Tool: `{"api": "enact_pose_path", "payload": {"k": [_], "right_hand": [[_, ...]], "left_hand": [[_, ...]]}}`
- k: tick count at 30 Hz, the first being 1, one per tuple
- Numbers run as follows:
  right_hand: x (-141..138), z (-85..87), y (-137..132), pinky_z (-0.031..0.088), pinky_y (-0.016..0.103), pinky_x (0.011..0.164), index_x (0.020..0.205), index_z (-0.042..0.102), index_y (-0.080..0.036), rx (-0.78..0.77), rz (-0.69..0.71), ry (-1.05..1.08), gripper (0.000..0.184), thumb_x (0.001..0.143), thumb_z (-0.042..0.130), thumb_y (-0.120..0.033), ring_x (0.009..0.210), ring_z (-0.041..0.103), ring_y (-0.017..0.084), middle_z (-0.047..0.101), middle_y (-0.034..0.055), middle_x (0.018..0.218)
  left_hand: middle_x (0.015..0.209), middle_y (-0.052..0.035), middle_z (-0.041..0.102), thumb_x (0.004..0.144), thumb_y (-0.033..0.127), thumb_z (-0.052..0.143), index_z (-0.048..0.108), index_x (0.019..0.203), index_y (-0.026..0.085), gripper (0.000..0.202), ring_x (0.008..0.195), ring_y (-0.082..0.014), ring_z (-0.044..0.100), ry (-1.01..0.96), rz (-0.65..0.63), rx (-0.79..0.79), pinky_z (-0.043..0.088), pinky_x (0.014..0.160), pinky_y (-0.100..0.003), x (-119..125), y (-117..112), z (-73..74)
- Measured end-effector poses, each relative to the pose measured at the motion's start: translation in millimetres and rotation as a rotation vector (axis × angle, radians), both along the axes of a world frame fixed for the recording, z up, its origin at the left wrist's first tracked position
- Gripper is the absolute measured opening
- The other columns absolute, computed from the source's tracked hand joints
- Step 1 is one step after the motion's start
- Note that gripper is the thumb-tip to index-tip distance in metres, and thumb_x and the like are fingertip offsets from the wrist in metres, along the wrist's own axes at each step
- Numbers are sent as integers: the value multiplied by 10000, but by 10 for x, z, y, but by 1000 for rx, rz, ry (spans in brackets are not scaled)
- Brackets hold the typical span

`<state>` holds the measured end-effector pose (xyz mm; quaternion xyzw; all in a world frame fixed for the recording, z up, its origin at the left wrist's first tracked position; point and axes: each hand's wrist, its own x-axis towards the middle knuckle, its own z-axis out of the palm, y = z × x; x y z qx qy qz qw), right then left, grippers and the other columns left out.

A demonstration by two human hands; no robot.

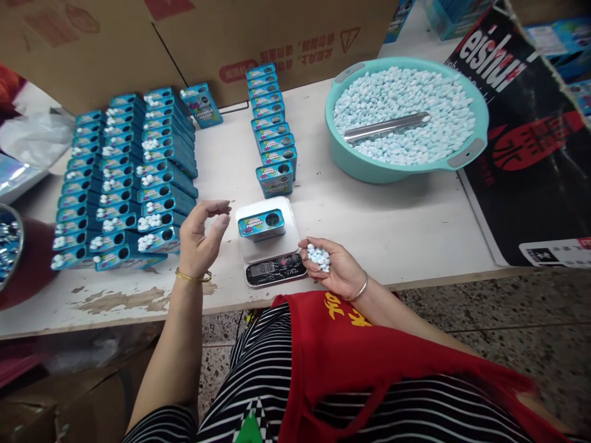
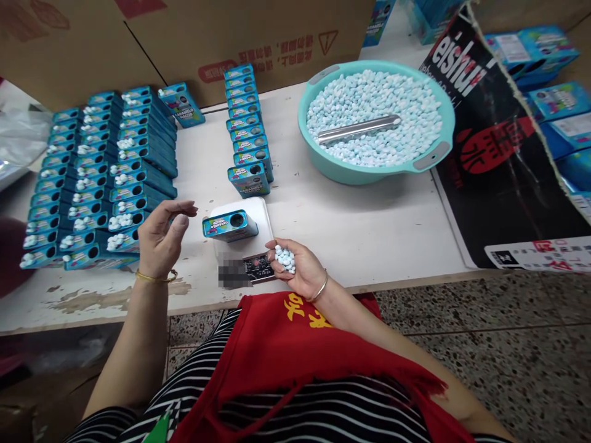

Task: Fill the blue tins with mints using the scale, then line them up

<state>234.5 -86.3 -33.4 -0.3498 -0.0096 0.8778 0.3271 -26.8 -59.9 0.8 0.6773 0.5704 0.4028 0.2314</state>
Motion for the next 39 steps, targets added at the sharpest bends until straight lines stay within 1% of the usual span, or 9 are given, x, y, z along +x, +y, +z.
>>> {"api": "enact_pose_path", "payload": {"k": [5, 13, 17, 20, 24, 27, 30, 35, 39], "right_hand": [[0, 34, -63, 223, 135, 307, 810, 608, -121, -14, 4, -16, 105, 815, 553, -210, 407, 405, 38, 581, 3, 641], [18, 38, -55, 226, 136, 305, 808, 609, -123, -28, -15, -55, 110, 827, 533, -200, 414, 417, 43, 576, 4, 642], [12, 38, -43, 227, 137, 308, 811, 606, -125, -34, 1, -66, 98, 819, 550, -206, 417, 415, 43, 576, 5, 644], [-4, 36, -38, 225, 138, 309, 812, 607, -124, -32, 6, -72, 95, 813, 554, -203, 419, 418, 45, 575, 6, 645], [-23, 27, -37, 224, 142, 310, 810, 612, -125, -36, 10, -79, 103, 815, 556, -211, 418, 413, 45, 572, 4, 642], [-33, 8, -58, 225, 142, 311, 817, 615, -128, -31, 7, -68, 98, 800, 586, -220, 420, 415, 44, 579, 3, 647], [-51, -10, -85, 213, 138, 309, 822, 616, -123, -44, 21, -55, 110, 797, 592, -228, 409, 414, 41, 581, 0, 639], [-93, 14, -43, 201, 132, 304, 806, 617, -110, -74, 40, -52, 121, 796, 590, -227, 389, 414, 34, 571, -6, 621], [-109, 77, 21, 208, 130, 304, 818, 620, -112, -51, 52, -29, 130, 811, 582, -237, 392, 414, 34, 578, -2, 625]], "left_hand": [[965, -60, 657, 898, 425, 520, 623, 1059, 198, 296, 904, -167, 612, -63, 10, -48, 486, 850, -346, 44, 42, -54], [967, -66, 643, 850, 433, 591, 621, 1079, 198, 329, 885, -172, 604, -86, -123, -84, 495, 807, -342, 52, 67, -43], [970, -67, 642, 810, 457, 638, 620, 1083, 207, 371, 907, -182, 598, -78, -147, -90, 482, 843, -357, 38, 56, -46], [1006, -69, 638, 768, 457, 687, 603, 1125, 211, 442, 942, -191, 594, -66, -199, -109, 469, 876, -365, 52, 41, -48], [1073, -83, 616, 707, 450, 746, 562, 1188, 208, 569, 996, -209, 583, -57, -225, -148, 460, 921, -389, 105, 28, -83], [1088, -88, 610, 688, 452, 761, 546, 1197, 207, 605, 1017, -218, 580, -74, -235, -159, 459, 936, -402, 158, 24, -104], [1089, -87, 611, 673, 445, 776, 527, 1210, 209, 638, 1021, -216, 582, -41, -267, -140, 464, 933, -396, 204, 35, -74], [1091, -84, 614, 707, 435, 757, 491, 1245, 220, 637, 997, -205, 590, 108, -338, -124, 475, 894, -375, 238, 102, 58], [1085, -84, 617, 712, 460, 743, 535, 1154, 206, 551, 1001, -217, 591, 162, -341, -147, 478, 884, -372, 241, 121, 92]]}}
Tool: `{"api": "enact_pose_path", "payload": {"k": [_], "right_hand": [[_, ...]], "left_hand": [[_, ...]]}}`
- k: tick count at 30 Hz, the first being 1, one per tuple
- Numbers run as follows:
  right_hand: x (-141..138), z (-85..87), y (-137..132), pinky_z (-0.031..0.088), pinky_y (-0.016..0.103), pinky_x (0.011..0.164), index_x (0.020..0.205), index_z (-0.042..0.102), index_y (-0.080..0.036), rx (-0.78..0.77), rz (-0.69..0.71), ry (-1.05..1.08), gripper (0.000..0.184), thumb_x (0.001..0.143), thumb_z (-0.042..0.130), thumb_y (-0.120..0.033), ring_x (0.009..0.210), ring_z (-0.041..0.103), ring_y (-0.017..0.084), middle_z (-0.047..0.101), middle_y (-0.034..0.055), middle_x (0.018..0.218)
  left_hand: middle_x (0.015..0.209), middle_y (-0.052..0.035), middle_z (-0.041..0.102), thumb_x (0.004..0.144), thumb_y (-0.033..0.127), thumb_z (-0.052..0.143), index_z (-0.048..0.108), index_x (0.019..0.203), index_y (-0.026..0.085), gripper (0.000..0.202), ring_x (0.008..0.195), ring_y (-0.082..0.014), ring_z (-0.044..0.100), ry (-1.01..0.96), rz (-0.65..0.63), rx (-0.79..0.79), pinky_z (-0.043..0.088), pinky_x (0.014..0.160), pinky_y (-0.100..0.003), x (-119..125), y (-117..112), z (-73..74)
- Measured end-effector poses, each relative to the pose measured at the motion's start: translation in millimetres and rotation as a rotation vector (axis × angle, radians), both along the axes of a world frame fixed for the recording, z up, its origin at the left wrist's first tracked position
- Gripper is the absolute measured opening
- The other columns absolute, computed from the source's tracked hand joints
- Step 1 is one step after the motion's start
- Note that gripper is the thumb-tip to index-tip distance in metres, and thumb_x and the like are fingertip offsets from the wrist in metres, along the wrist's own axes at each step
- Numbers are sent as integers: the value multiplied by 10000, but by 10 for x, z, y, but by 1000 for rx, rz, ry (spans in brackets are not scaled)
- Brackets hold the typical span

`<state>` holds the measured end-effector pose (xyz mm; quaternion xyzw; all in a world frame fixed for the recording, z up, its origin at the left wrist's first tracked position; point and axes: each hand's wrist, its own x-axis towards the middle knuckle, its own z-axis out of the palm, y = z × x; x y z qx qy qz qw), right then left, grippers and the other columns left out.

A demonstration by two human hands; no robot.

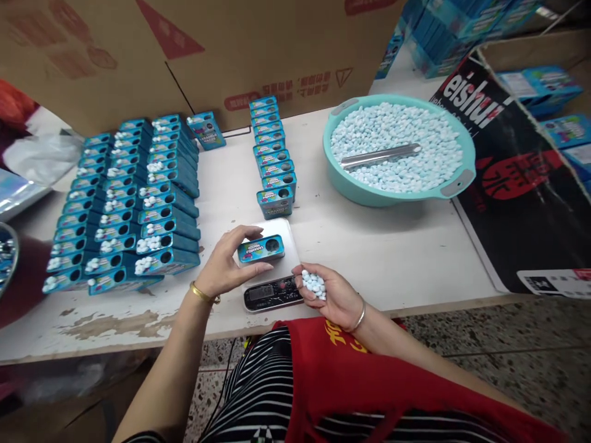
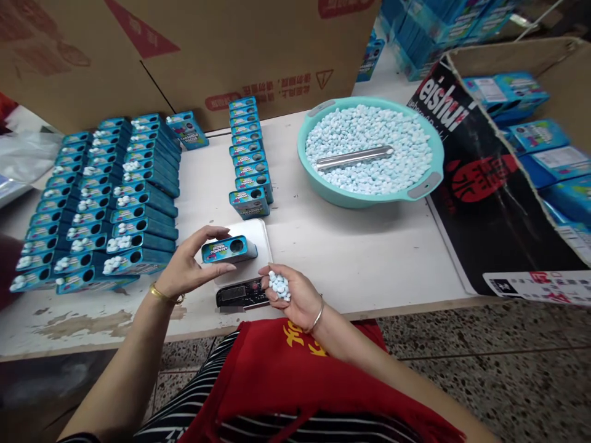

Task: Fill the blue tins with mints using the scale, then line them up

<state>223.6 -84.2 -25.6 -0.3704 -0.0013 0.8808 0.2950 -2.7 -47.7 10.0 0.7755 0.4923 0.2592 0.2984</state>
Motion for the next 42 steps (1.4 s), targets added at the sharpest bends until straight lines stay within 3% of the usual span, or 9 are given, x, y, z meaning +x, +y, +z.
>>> {"api": "enact_pose_path", "payload": {"k": [8, 11, 16, 19, 23, 29, 35, 42], "right_hand": [[-75, 49, 41, 203, 124, 299, 831, 621, -110, 27, 42, 35, 140, 818, 575, -242, 396, 406, 28, 598, 10, 633], [-115, 68, 85, 202, 123, 291, 810, 597, -117, 35, 8, 58, 139, 840, 544, -242, 392, 405, 32, 589, 4, 605], [-164, 154, 211, 180, 132, 272, 750, 508, -157, 97, -10, 130, 234, 896, 490, -339, 369, 421, 50, 552, -1, 541], [-185, 231, 258, 185, 128, 273, 803, 517, -154, 86, -6, 92, 237, 916, 460, -355, 366, 425, 50, 546, -4, 537], [-214, 313, 254, 179, 129, 271, 798, 537, -143, 123, 4, 98, 210, 913, 449, -296, 343, 390, 39, 500, -29, 498], [-234, 308, 235, 181, 132, 277, 792, 530, -138, 85, 68, 53, 194, 902, 421, -255, 367, 428, 42, 577, 14, 567], [-232, 437, 203, 163, 146, 282, 793, 550, -132, 157, 26, 75, 184, 879, 457, -266, 357, 394, 36, 522, -17, 546], [-273, 332, 178, 167, 134, 291, 786, 519, -128, 52, 65, 40, 210, 901, 359, -199, 375, 398, 37, 540, 10, 570]], "left_hand": [[1036, -63, 616, 724, 419, 740, 526, 1105, 201, 489, 949, -189, 601, -120, 184, 8, 497, 815, -327, 66, -106, -200], [966, -40, 625, 765, 375, 711, 564, 1090, 232, 384, 864, -174, 588, -65, 112, 147, 466, 755, -318, 122, -139, -55], [1012, -46, 647, 769, 338, 691, 553, 1197, 331, 450, 859, -219, 539, 331, -37, 537, 359, 783, -403, 181, -169, 257], [985, -41, 662, 794, 331, 663, 555, 1189, 333, 409, 811, -216, 532, 446, -86, 630, 334, 753, -404, 208, -198, 298], [980, -53, 665, 783, 252, 675, 563, 1168, 295, 403, 813, -219, 538, 441, -44, 733, 338, 766, -408, 226, -281, 296], [960, -56, 673, 796, 295, 666, 569, 1149, 263, 368, 784, -210, 531, 529, -10, 726, 314, 737, -381, 195, -316, 214], [964, -54, 656, 723, 213, 736, 585, 1116, 256, 423, 828, -203, 543, 454, 18, 835, 338, 778, -373, 201, -399, 280], [960, -61, 644, 769, 289, 701, 579, 1153, 260, 404, 814, -207, 511, 465, 32, 703, 304, 745, -374, 139, -409, 51]]}}
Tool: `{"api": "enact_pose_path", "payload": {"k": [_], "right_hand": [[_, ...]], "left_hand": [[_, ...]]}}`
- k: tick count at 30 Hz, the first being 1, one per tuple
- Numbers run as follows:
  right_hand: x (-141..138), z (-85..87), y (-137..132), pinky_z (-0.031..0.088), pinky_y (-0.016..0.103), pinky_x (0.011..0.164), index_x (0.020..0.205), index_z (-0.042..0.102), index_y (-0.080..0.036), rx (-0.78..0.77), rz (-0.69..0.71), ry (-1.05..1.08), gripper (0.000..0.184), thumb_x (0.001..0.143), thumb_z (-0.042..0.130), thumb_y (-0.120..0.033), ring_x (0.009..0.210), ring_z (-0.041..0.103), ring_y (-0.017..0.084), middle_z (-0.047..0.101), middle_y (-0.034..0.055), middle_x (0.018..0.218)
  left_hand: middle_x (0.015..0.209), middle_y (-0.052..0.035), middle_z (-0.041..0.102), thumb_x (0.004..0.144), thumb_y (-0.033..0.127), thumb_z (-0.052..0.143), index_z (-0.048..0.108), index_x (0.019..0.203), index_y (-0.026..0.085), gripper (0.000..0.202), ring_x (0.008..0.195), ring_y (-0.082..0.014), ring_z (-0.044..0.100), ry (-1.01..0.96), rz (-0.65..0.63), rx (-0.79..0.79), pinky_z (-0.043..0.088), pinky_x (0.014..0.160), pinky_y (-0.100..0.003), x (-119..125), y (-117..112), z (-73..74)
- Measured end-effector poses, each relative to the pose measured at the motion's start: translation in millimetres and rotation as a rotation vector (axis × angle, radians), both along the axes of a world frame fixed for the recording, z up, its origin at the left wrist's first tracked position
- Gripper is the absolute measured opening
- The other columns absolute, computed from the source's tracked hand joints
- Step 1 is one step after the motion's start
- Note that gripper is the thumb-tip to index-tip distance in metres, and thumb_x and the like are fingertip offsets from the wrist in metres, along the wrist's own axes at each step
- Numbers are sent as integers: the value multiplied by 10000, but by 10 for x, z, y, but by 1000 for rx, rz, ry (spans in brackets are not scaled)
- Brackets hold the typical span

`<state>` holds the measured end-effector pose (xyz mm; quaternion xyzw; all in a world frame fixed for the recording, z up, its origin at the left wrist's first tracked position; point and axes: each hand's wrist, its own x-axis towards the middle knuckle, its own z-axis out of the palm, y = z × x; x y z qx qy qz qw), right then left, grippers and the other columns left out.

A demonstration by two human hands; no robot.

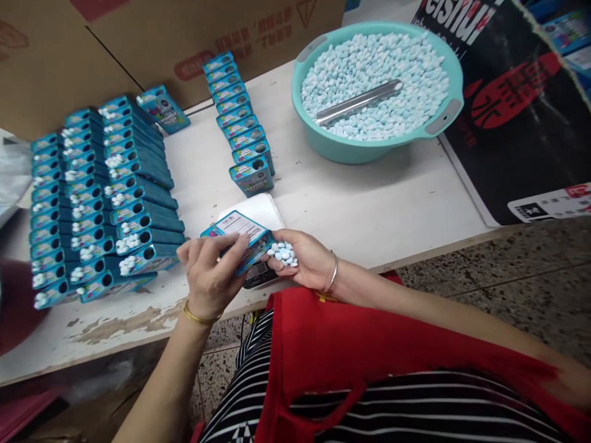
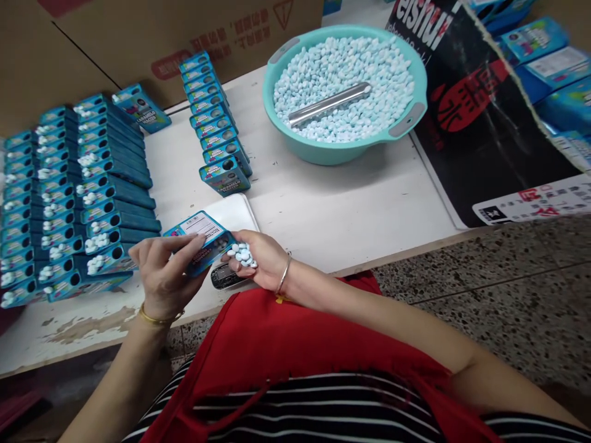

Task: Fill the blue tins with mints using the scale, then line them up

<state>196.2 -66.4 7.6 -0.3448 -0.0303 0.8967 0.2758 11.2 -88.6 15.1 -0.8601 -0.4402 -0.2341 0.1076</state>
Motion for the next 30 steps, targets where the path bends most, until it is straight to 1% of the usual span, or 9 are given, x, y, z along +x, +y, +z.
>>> {"api": "enact_pose_path", "payload": {"k": [7, 12, 16, 20, 23, 25, 27, 28, 30], "right_hand": [[43, -17, -36, 169, 131, 288, 793, 505, -139, 6, 4, 13, 165, 888, 387, -204, 397, 399, 43, 537, 8, 577], [125, -46, -71, 176, 131, 293, 827, 568, -100, -7, -27, -56, 195, 877, 423, -220, 399, 401, 37, 553, 14, 592], [200, -75, -90, 191, 134, 308, 799, 574, -112, -8, -59, -81, 158, 843, 470, -223, 408, 415, 39, 552, 12, 597], [222, -102, -103, 202, 140, 314, 784, 578, -124, 0, -77, -91, 143, 827, 483, -222, 420, 421, 46, 550, 13, 596], [209, -129, -117, 209, 141, 317, 784, 580, -125, 2, -87, -102, 148, 826, 481, -225, 421, 423, 46, 553, 14, 599], [193, -148, -135, 206, 142, 321, 793, 581, -121, 10, -92, -104, 148, 823, 485, -230, 420, 429, 44, 560, 15, 607], [173, -163, -165, 198, 145, 321, 800, 584, -117, 26, -82, -101, 150, 814, 502, -242, 414, 430, 41, 566, 15, 616], [162, -168, -188, 194, 147, 319, 792, 582, -117, 32, -74, -96, 151, 808, 513, -251, 406, 424, 39, 562, 9, 607], [148, -176, -251, 188, 153, 313, 764, 575, -124, 37, -59, -95, 145, 796, 532, -259, 386, 405, 39, 532, -15, 562]], "left_hand": [[941, -46, 621, 754, 283, 712, 583, 1118, 252, 388, 831, -200, 529, -187, 48, -97, 334, 758, -365, 18, -26, -41], [928, -14, 596, 733, 298, 745, 570, 1059, 227, 377, 840, -164, 557, -485, 176, -318, 417, 752, -312, 21, 20, -110], [919, 10, 597, 697, 326, 779, 551, 1029, 211, 419, 819, -132, 568, -655, 156, -430, 455, 730, -262, 7, 150, -246], [901, 5, 606, 715, 343, 764, 555, 1022, 204, 397, 810, -134, 575, -619, 110, -455, 463, 722, -259, -23, 263, -348], [1021, -45, 607, 726, 356, 751, 545, 1113, 210, 462, 934, -187, 575, -518, 92, -387, 460, 797, -318, -31, 244, -295], [1102, -74, 585, 721, 339, 753, 539, 1167, 218, 510, 1024, -228, 545, -466, 103, -243, 432, 855, -367, 12, 152, -195], [1055, -60, 594, 745, 287, 729, 564, 1141, 231, 433, 991, -222, 545, -423, 90, -150, 405, 849, -375, 121, 2, -85], [992, -43, 603, 770, 263, 703, 584, 1106, 238, 358, 936, -205, 551, -390, 75, -165, 392, 825, -366, 199, -87, -42], [880, -16, 604, 824, 241, 640, 614, 1027, 234, 205, 840, -176, 546, -319, 56, -297, 362, 771, -346, 381, -267, -4]]}}
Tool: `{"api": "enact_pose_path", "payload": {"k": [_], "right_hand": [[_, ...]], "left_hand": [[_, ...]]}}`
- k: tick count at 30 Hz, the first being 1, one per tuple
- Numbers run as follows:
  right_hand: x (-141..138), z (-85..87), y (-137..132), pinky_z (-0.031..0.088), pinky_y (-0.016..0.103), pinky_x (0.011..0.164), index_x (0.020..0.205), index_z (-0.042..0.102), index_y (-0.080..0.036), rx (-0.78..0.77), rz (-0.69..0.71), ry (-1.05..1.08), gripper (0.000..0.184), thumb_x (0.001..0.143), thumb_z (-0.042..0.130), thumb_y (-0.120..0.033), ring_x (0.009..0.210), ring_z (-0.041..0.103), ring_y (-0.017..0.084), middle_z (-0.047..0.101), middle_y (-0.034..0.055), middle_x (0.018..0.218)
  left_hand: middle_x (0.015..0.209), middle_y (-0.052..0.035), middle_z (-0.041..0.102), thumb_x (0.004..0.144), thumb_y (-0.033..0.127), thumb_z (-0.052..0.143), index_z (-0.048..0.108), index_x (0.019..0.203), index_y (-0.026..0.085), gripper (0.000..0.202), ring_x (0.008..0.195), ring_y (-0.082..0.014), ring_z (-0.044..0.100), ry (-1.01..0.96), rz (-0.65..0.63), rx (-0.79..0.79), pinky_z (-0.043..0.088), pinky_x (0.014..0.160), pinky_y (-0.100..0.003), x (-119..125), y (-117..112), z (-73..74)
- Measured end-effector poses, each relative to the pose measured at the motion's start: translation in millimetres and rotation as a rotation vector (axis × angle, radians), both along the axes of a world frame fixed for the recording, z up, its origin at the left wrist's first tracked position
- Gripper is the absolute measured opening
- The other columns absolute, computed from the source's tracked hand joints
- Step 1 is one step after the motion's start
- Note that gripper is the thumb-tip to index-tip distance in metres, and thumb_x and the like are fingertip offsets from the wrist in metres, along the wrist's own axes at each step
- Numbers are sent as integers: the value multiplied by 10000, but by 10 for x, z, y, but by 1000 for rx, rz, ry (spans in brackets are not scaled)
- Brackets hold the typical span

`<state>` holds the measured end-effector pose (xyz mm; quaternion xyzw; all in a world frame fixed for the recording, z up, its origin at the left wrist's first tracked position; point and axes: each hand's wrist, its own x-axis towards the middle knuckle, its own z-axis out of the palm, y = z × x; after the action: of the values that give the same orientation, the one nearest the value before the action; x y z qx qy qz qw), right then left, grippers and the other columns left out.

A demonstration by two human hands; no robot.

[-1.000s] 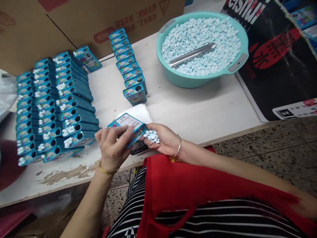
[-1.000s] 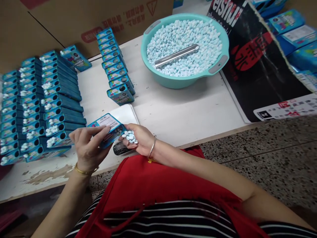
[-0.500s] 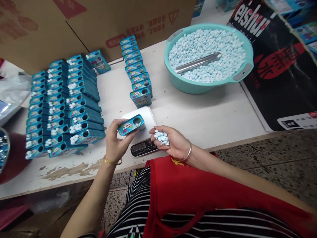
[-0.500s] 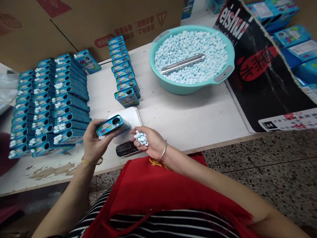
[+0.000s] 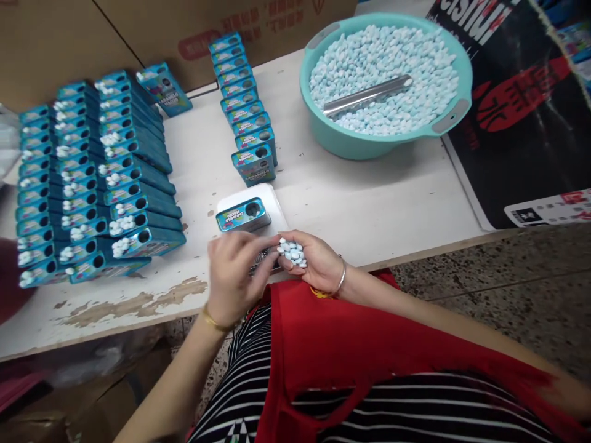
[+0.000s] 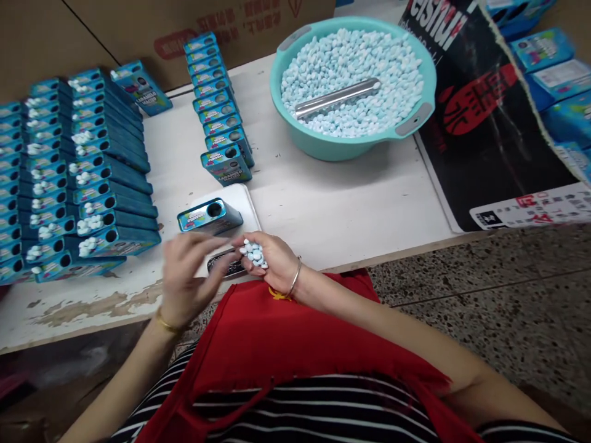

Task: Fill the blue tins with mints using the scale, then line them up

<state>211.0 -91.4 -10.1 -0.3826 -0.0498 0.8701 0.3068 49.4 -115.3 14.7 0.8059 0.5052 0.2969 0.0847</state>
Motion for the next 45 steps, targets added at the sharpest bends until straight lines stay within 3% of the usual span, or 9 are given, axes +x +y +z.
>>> {"api": "enact_pose_path", "payload": {"k": [5, 14, 20, 24, 28, 33, 37, 41, 45], "right_hand": [[111, -44, -227, 194, 146, 300, 672, 552, -139, -1, 44, -50, 140, 781, 551, -228, 347, 353, 39, 464, -49, 452], [561, -62, -399, 262, 129, 284, 637, 537, -148, -151, -24, -47, 156, 778, 583, -198, 341, 394, 43, 471, -56, 456], [627, -15, -451, 391, 107, 371, 635, 549, -143, -233, -102, -131, 99, 726, 590, -136, 417, 445, 38, 496, -48, 515], [608, 4, -466, 448, 117, 430, 655, 584, -140, -263, -68, -170, 70, 724, 596, -143, 499, 516, 63, 548, -21, 570], [555, -18, -468, 498, 145, 489, 742, 632, -133, -265, -32, -158, 41, 735, 597, -154, 573, 573, 97, 619, 17, 637], [514, -158, -444, 329, 122, 323, 656, 575, -137, -201, 7, 5, 134, 771, 594, -203, 378, 427, 58, 512, -26, 465], [427, -158, -326, 266, 133, 294, 679, 558, -138, -160, 9, 155, 206, 821, 575, -287, 357, 425, 63, 528, -21, 475], [300, -105, -237, 261, 116, 297, 699, 553, -125, -291, 11, 241, 127, 786, 586, -211, 324, 385, 34, 500, -51, 476], [231, -152, -230, 186, 121, 284, 709, 588, -101, -235, 32, 186, 169, 791, 568, -247, 324, 396, 37, 546, -10, 507]], "left_hand": [[815, -20, 581, 894, 263, 529, 616, 880, 183, 119, 804, -174, 515, -7, 66, -284, 310, 722, -339, 409, -311, -139], [786, -28, 577, 926, 321, 463, 581, 773, 171, 245, 752, -165, 465, -75, -109, -191, 270, 723, -344, 788, -333, -234], [785, -28, 581, 944, 329, 411, 596, 753, 172, 308, 735, -153, 455, -138, -302, -132, 283, 708, -339, 897, -301, -211], [767, -27, 573, 938, 326, 412, 591, 726, 172, 318, 724, -156, 450, -129, -323, -149, 287, 692, -336, 930, -318, -255], [740, -31, 564, 937, 317, 412, 600, 722, 172, 320, 708, -159, 446, -131, -340, -125, 292, 677, -336, 880, -304, -242], [754, -15, 587, 919, 273, 485, 615, 836, 183, 179, 727, -140, 486, -205, -226, -52, 332, 730, -333, 595, -163, 11], [758, -8, 598, 883, 246, 552, 618, 862, 196, 85, 722, -139, 486, -153, -112, 13, 332, 743, -339, 480, -99, 161], [900, -39, 636, 900, 267, 516, 634, 949, 213, 139, 814, -171, 515, -13, -272, -59, 337, 753, -349, 471, -119, 115], [1218, -136, 557, 826, 396, 624, 496, 1276, 210, 504, 1107, -273, 495, 94, -11, 20, 352, 912, -428, 170, 55, 127]]}}
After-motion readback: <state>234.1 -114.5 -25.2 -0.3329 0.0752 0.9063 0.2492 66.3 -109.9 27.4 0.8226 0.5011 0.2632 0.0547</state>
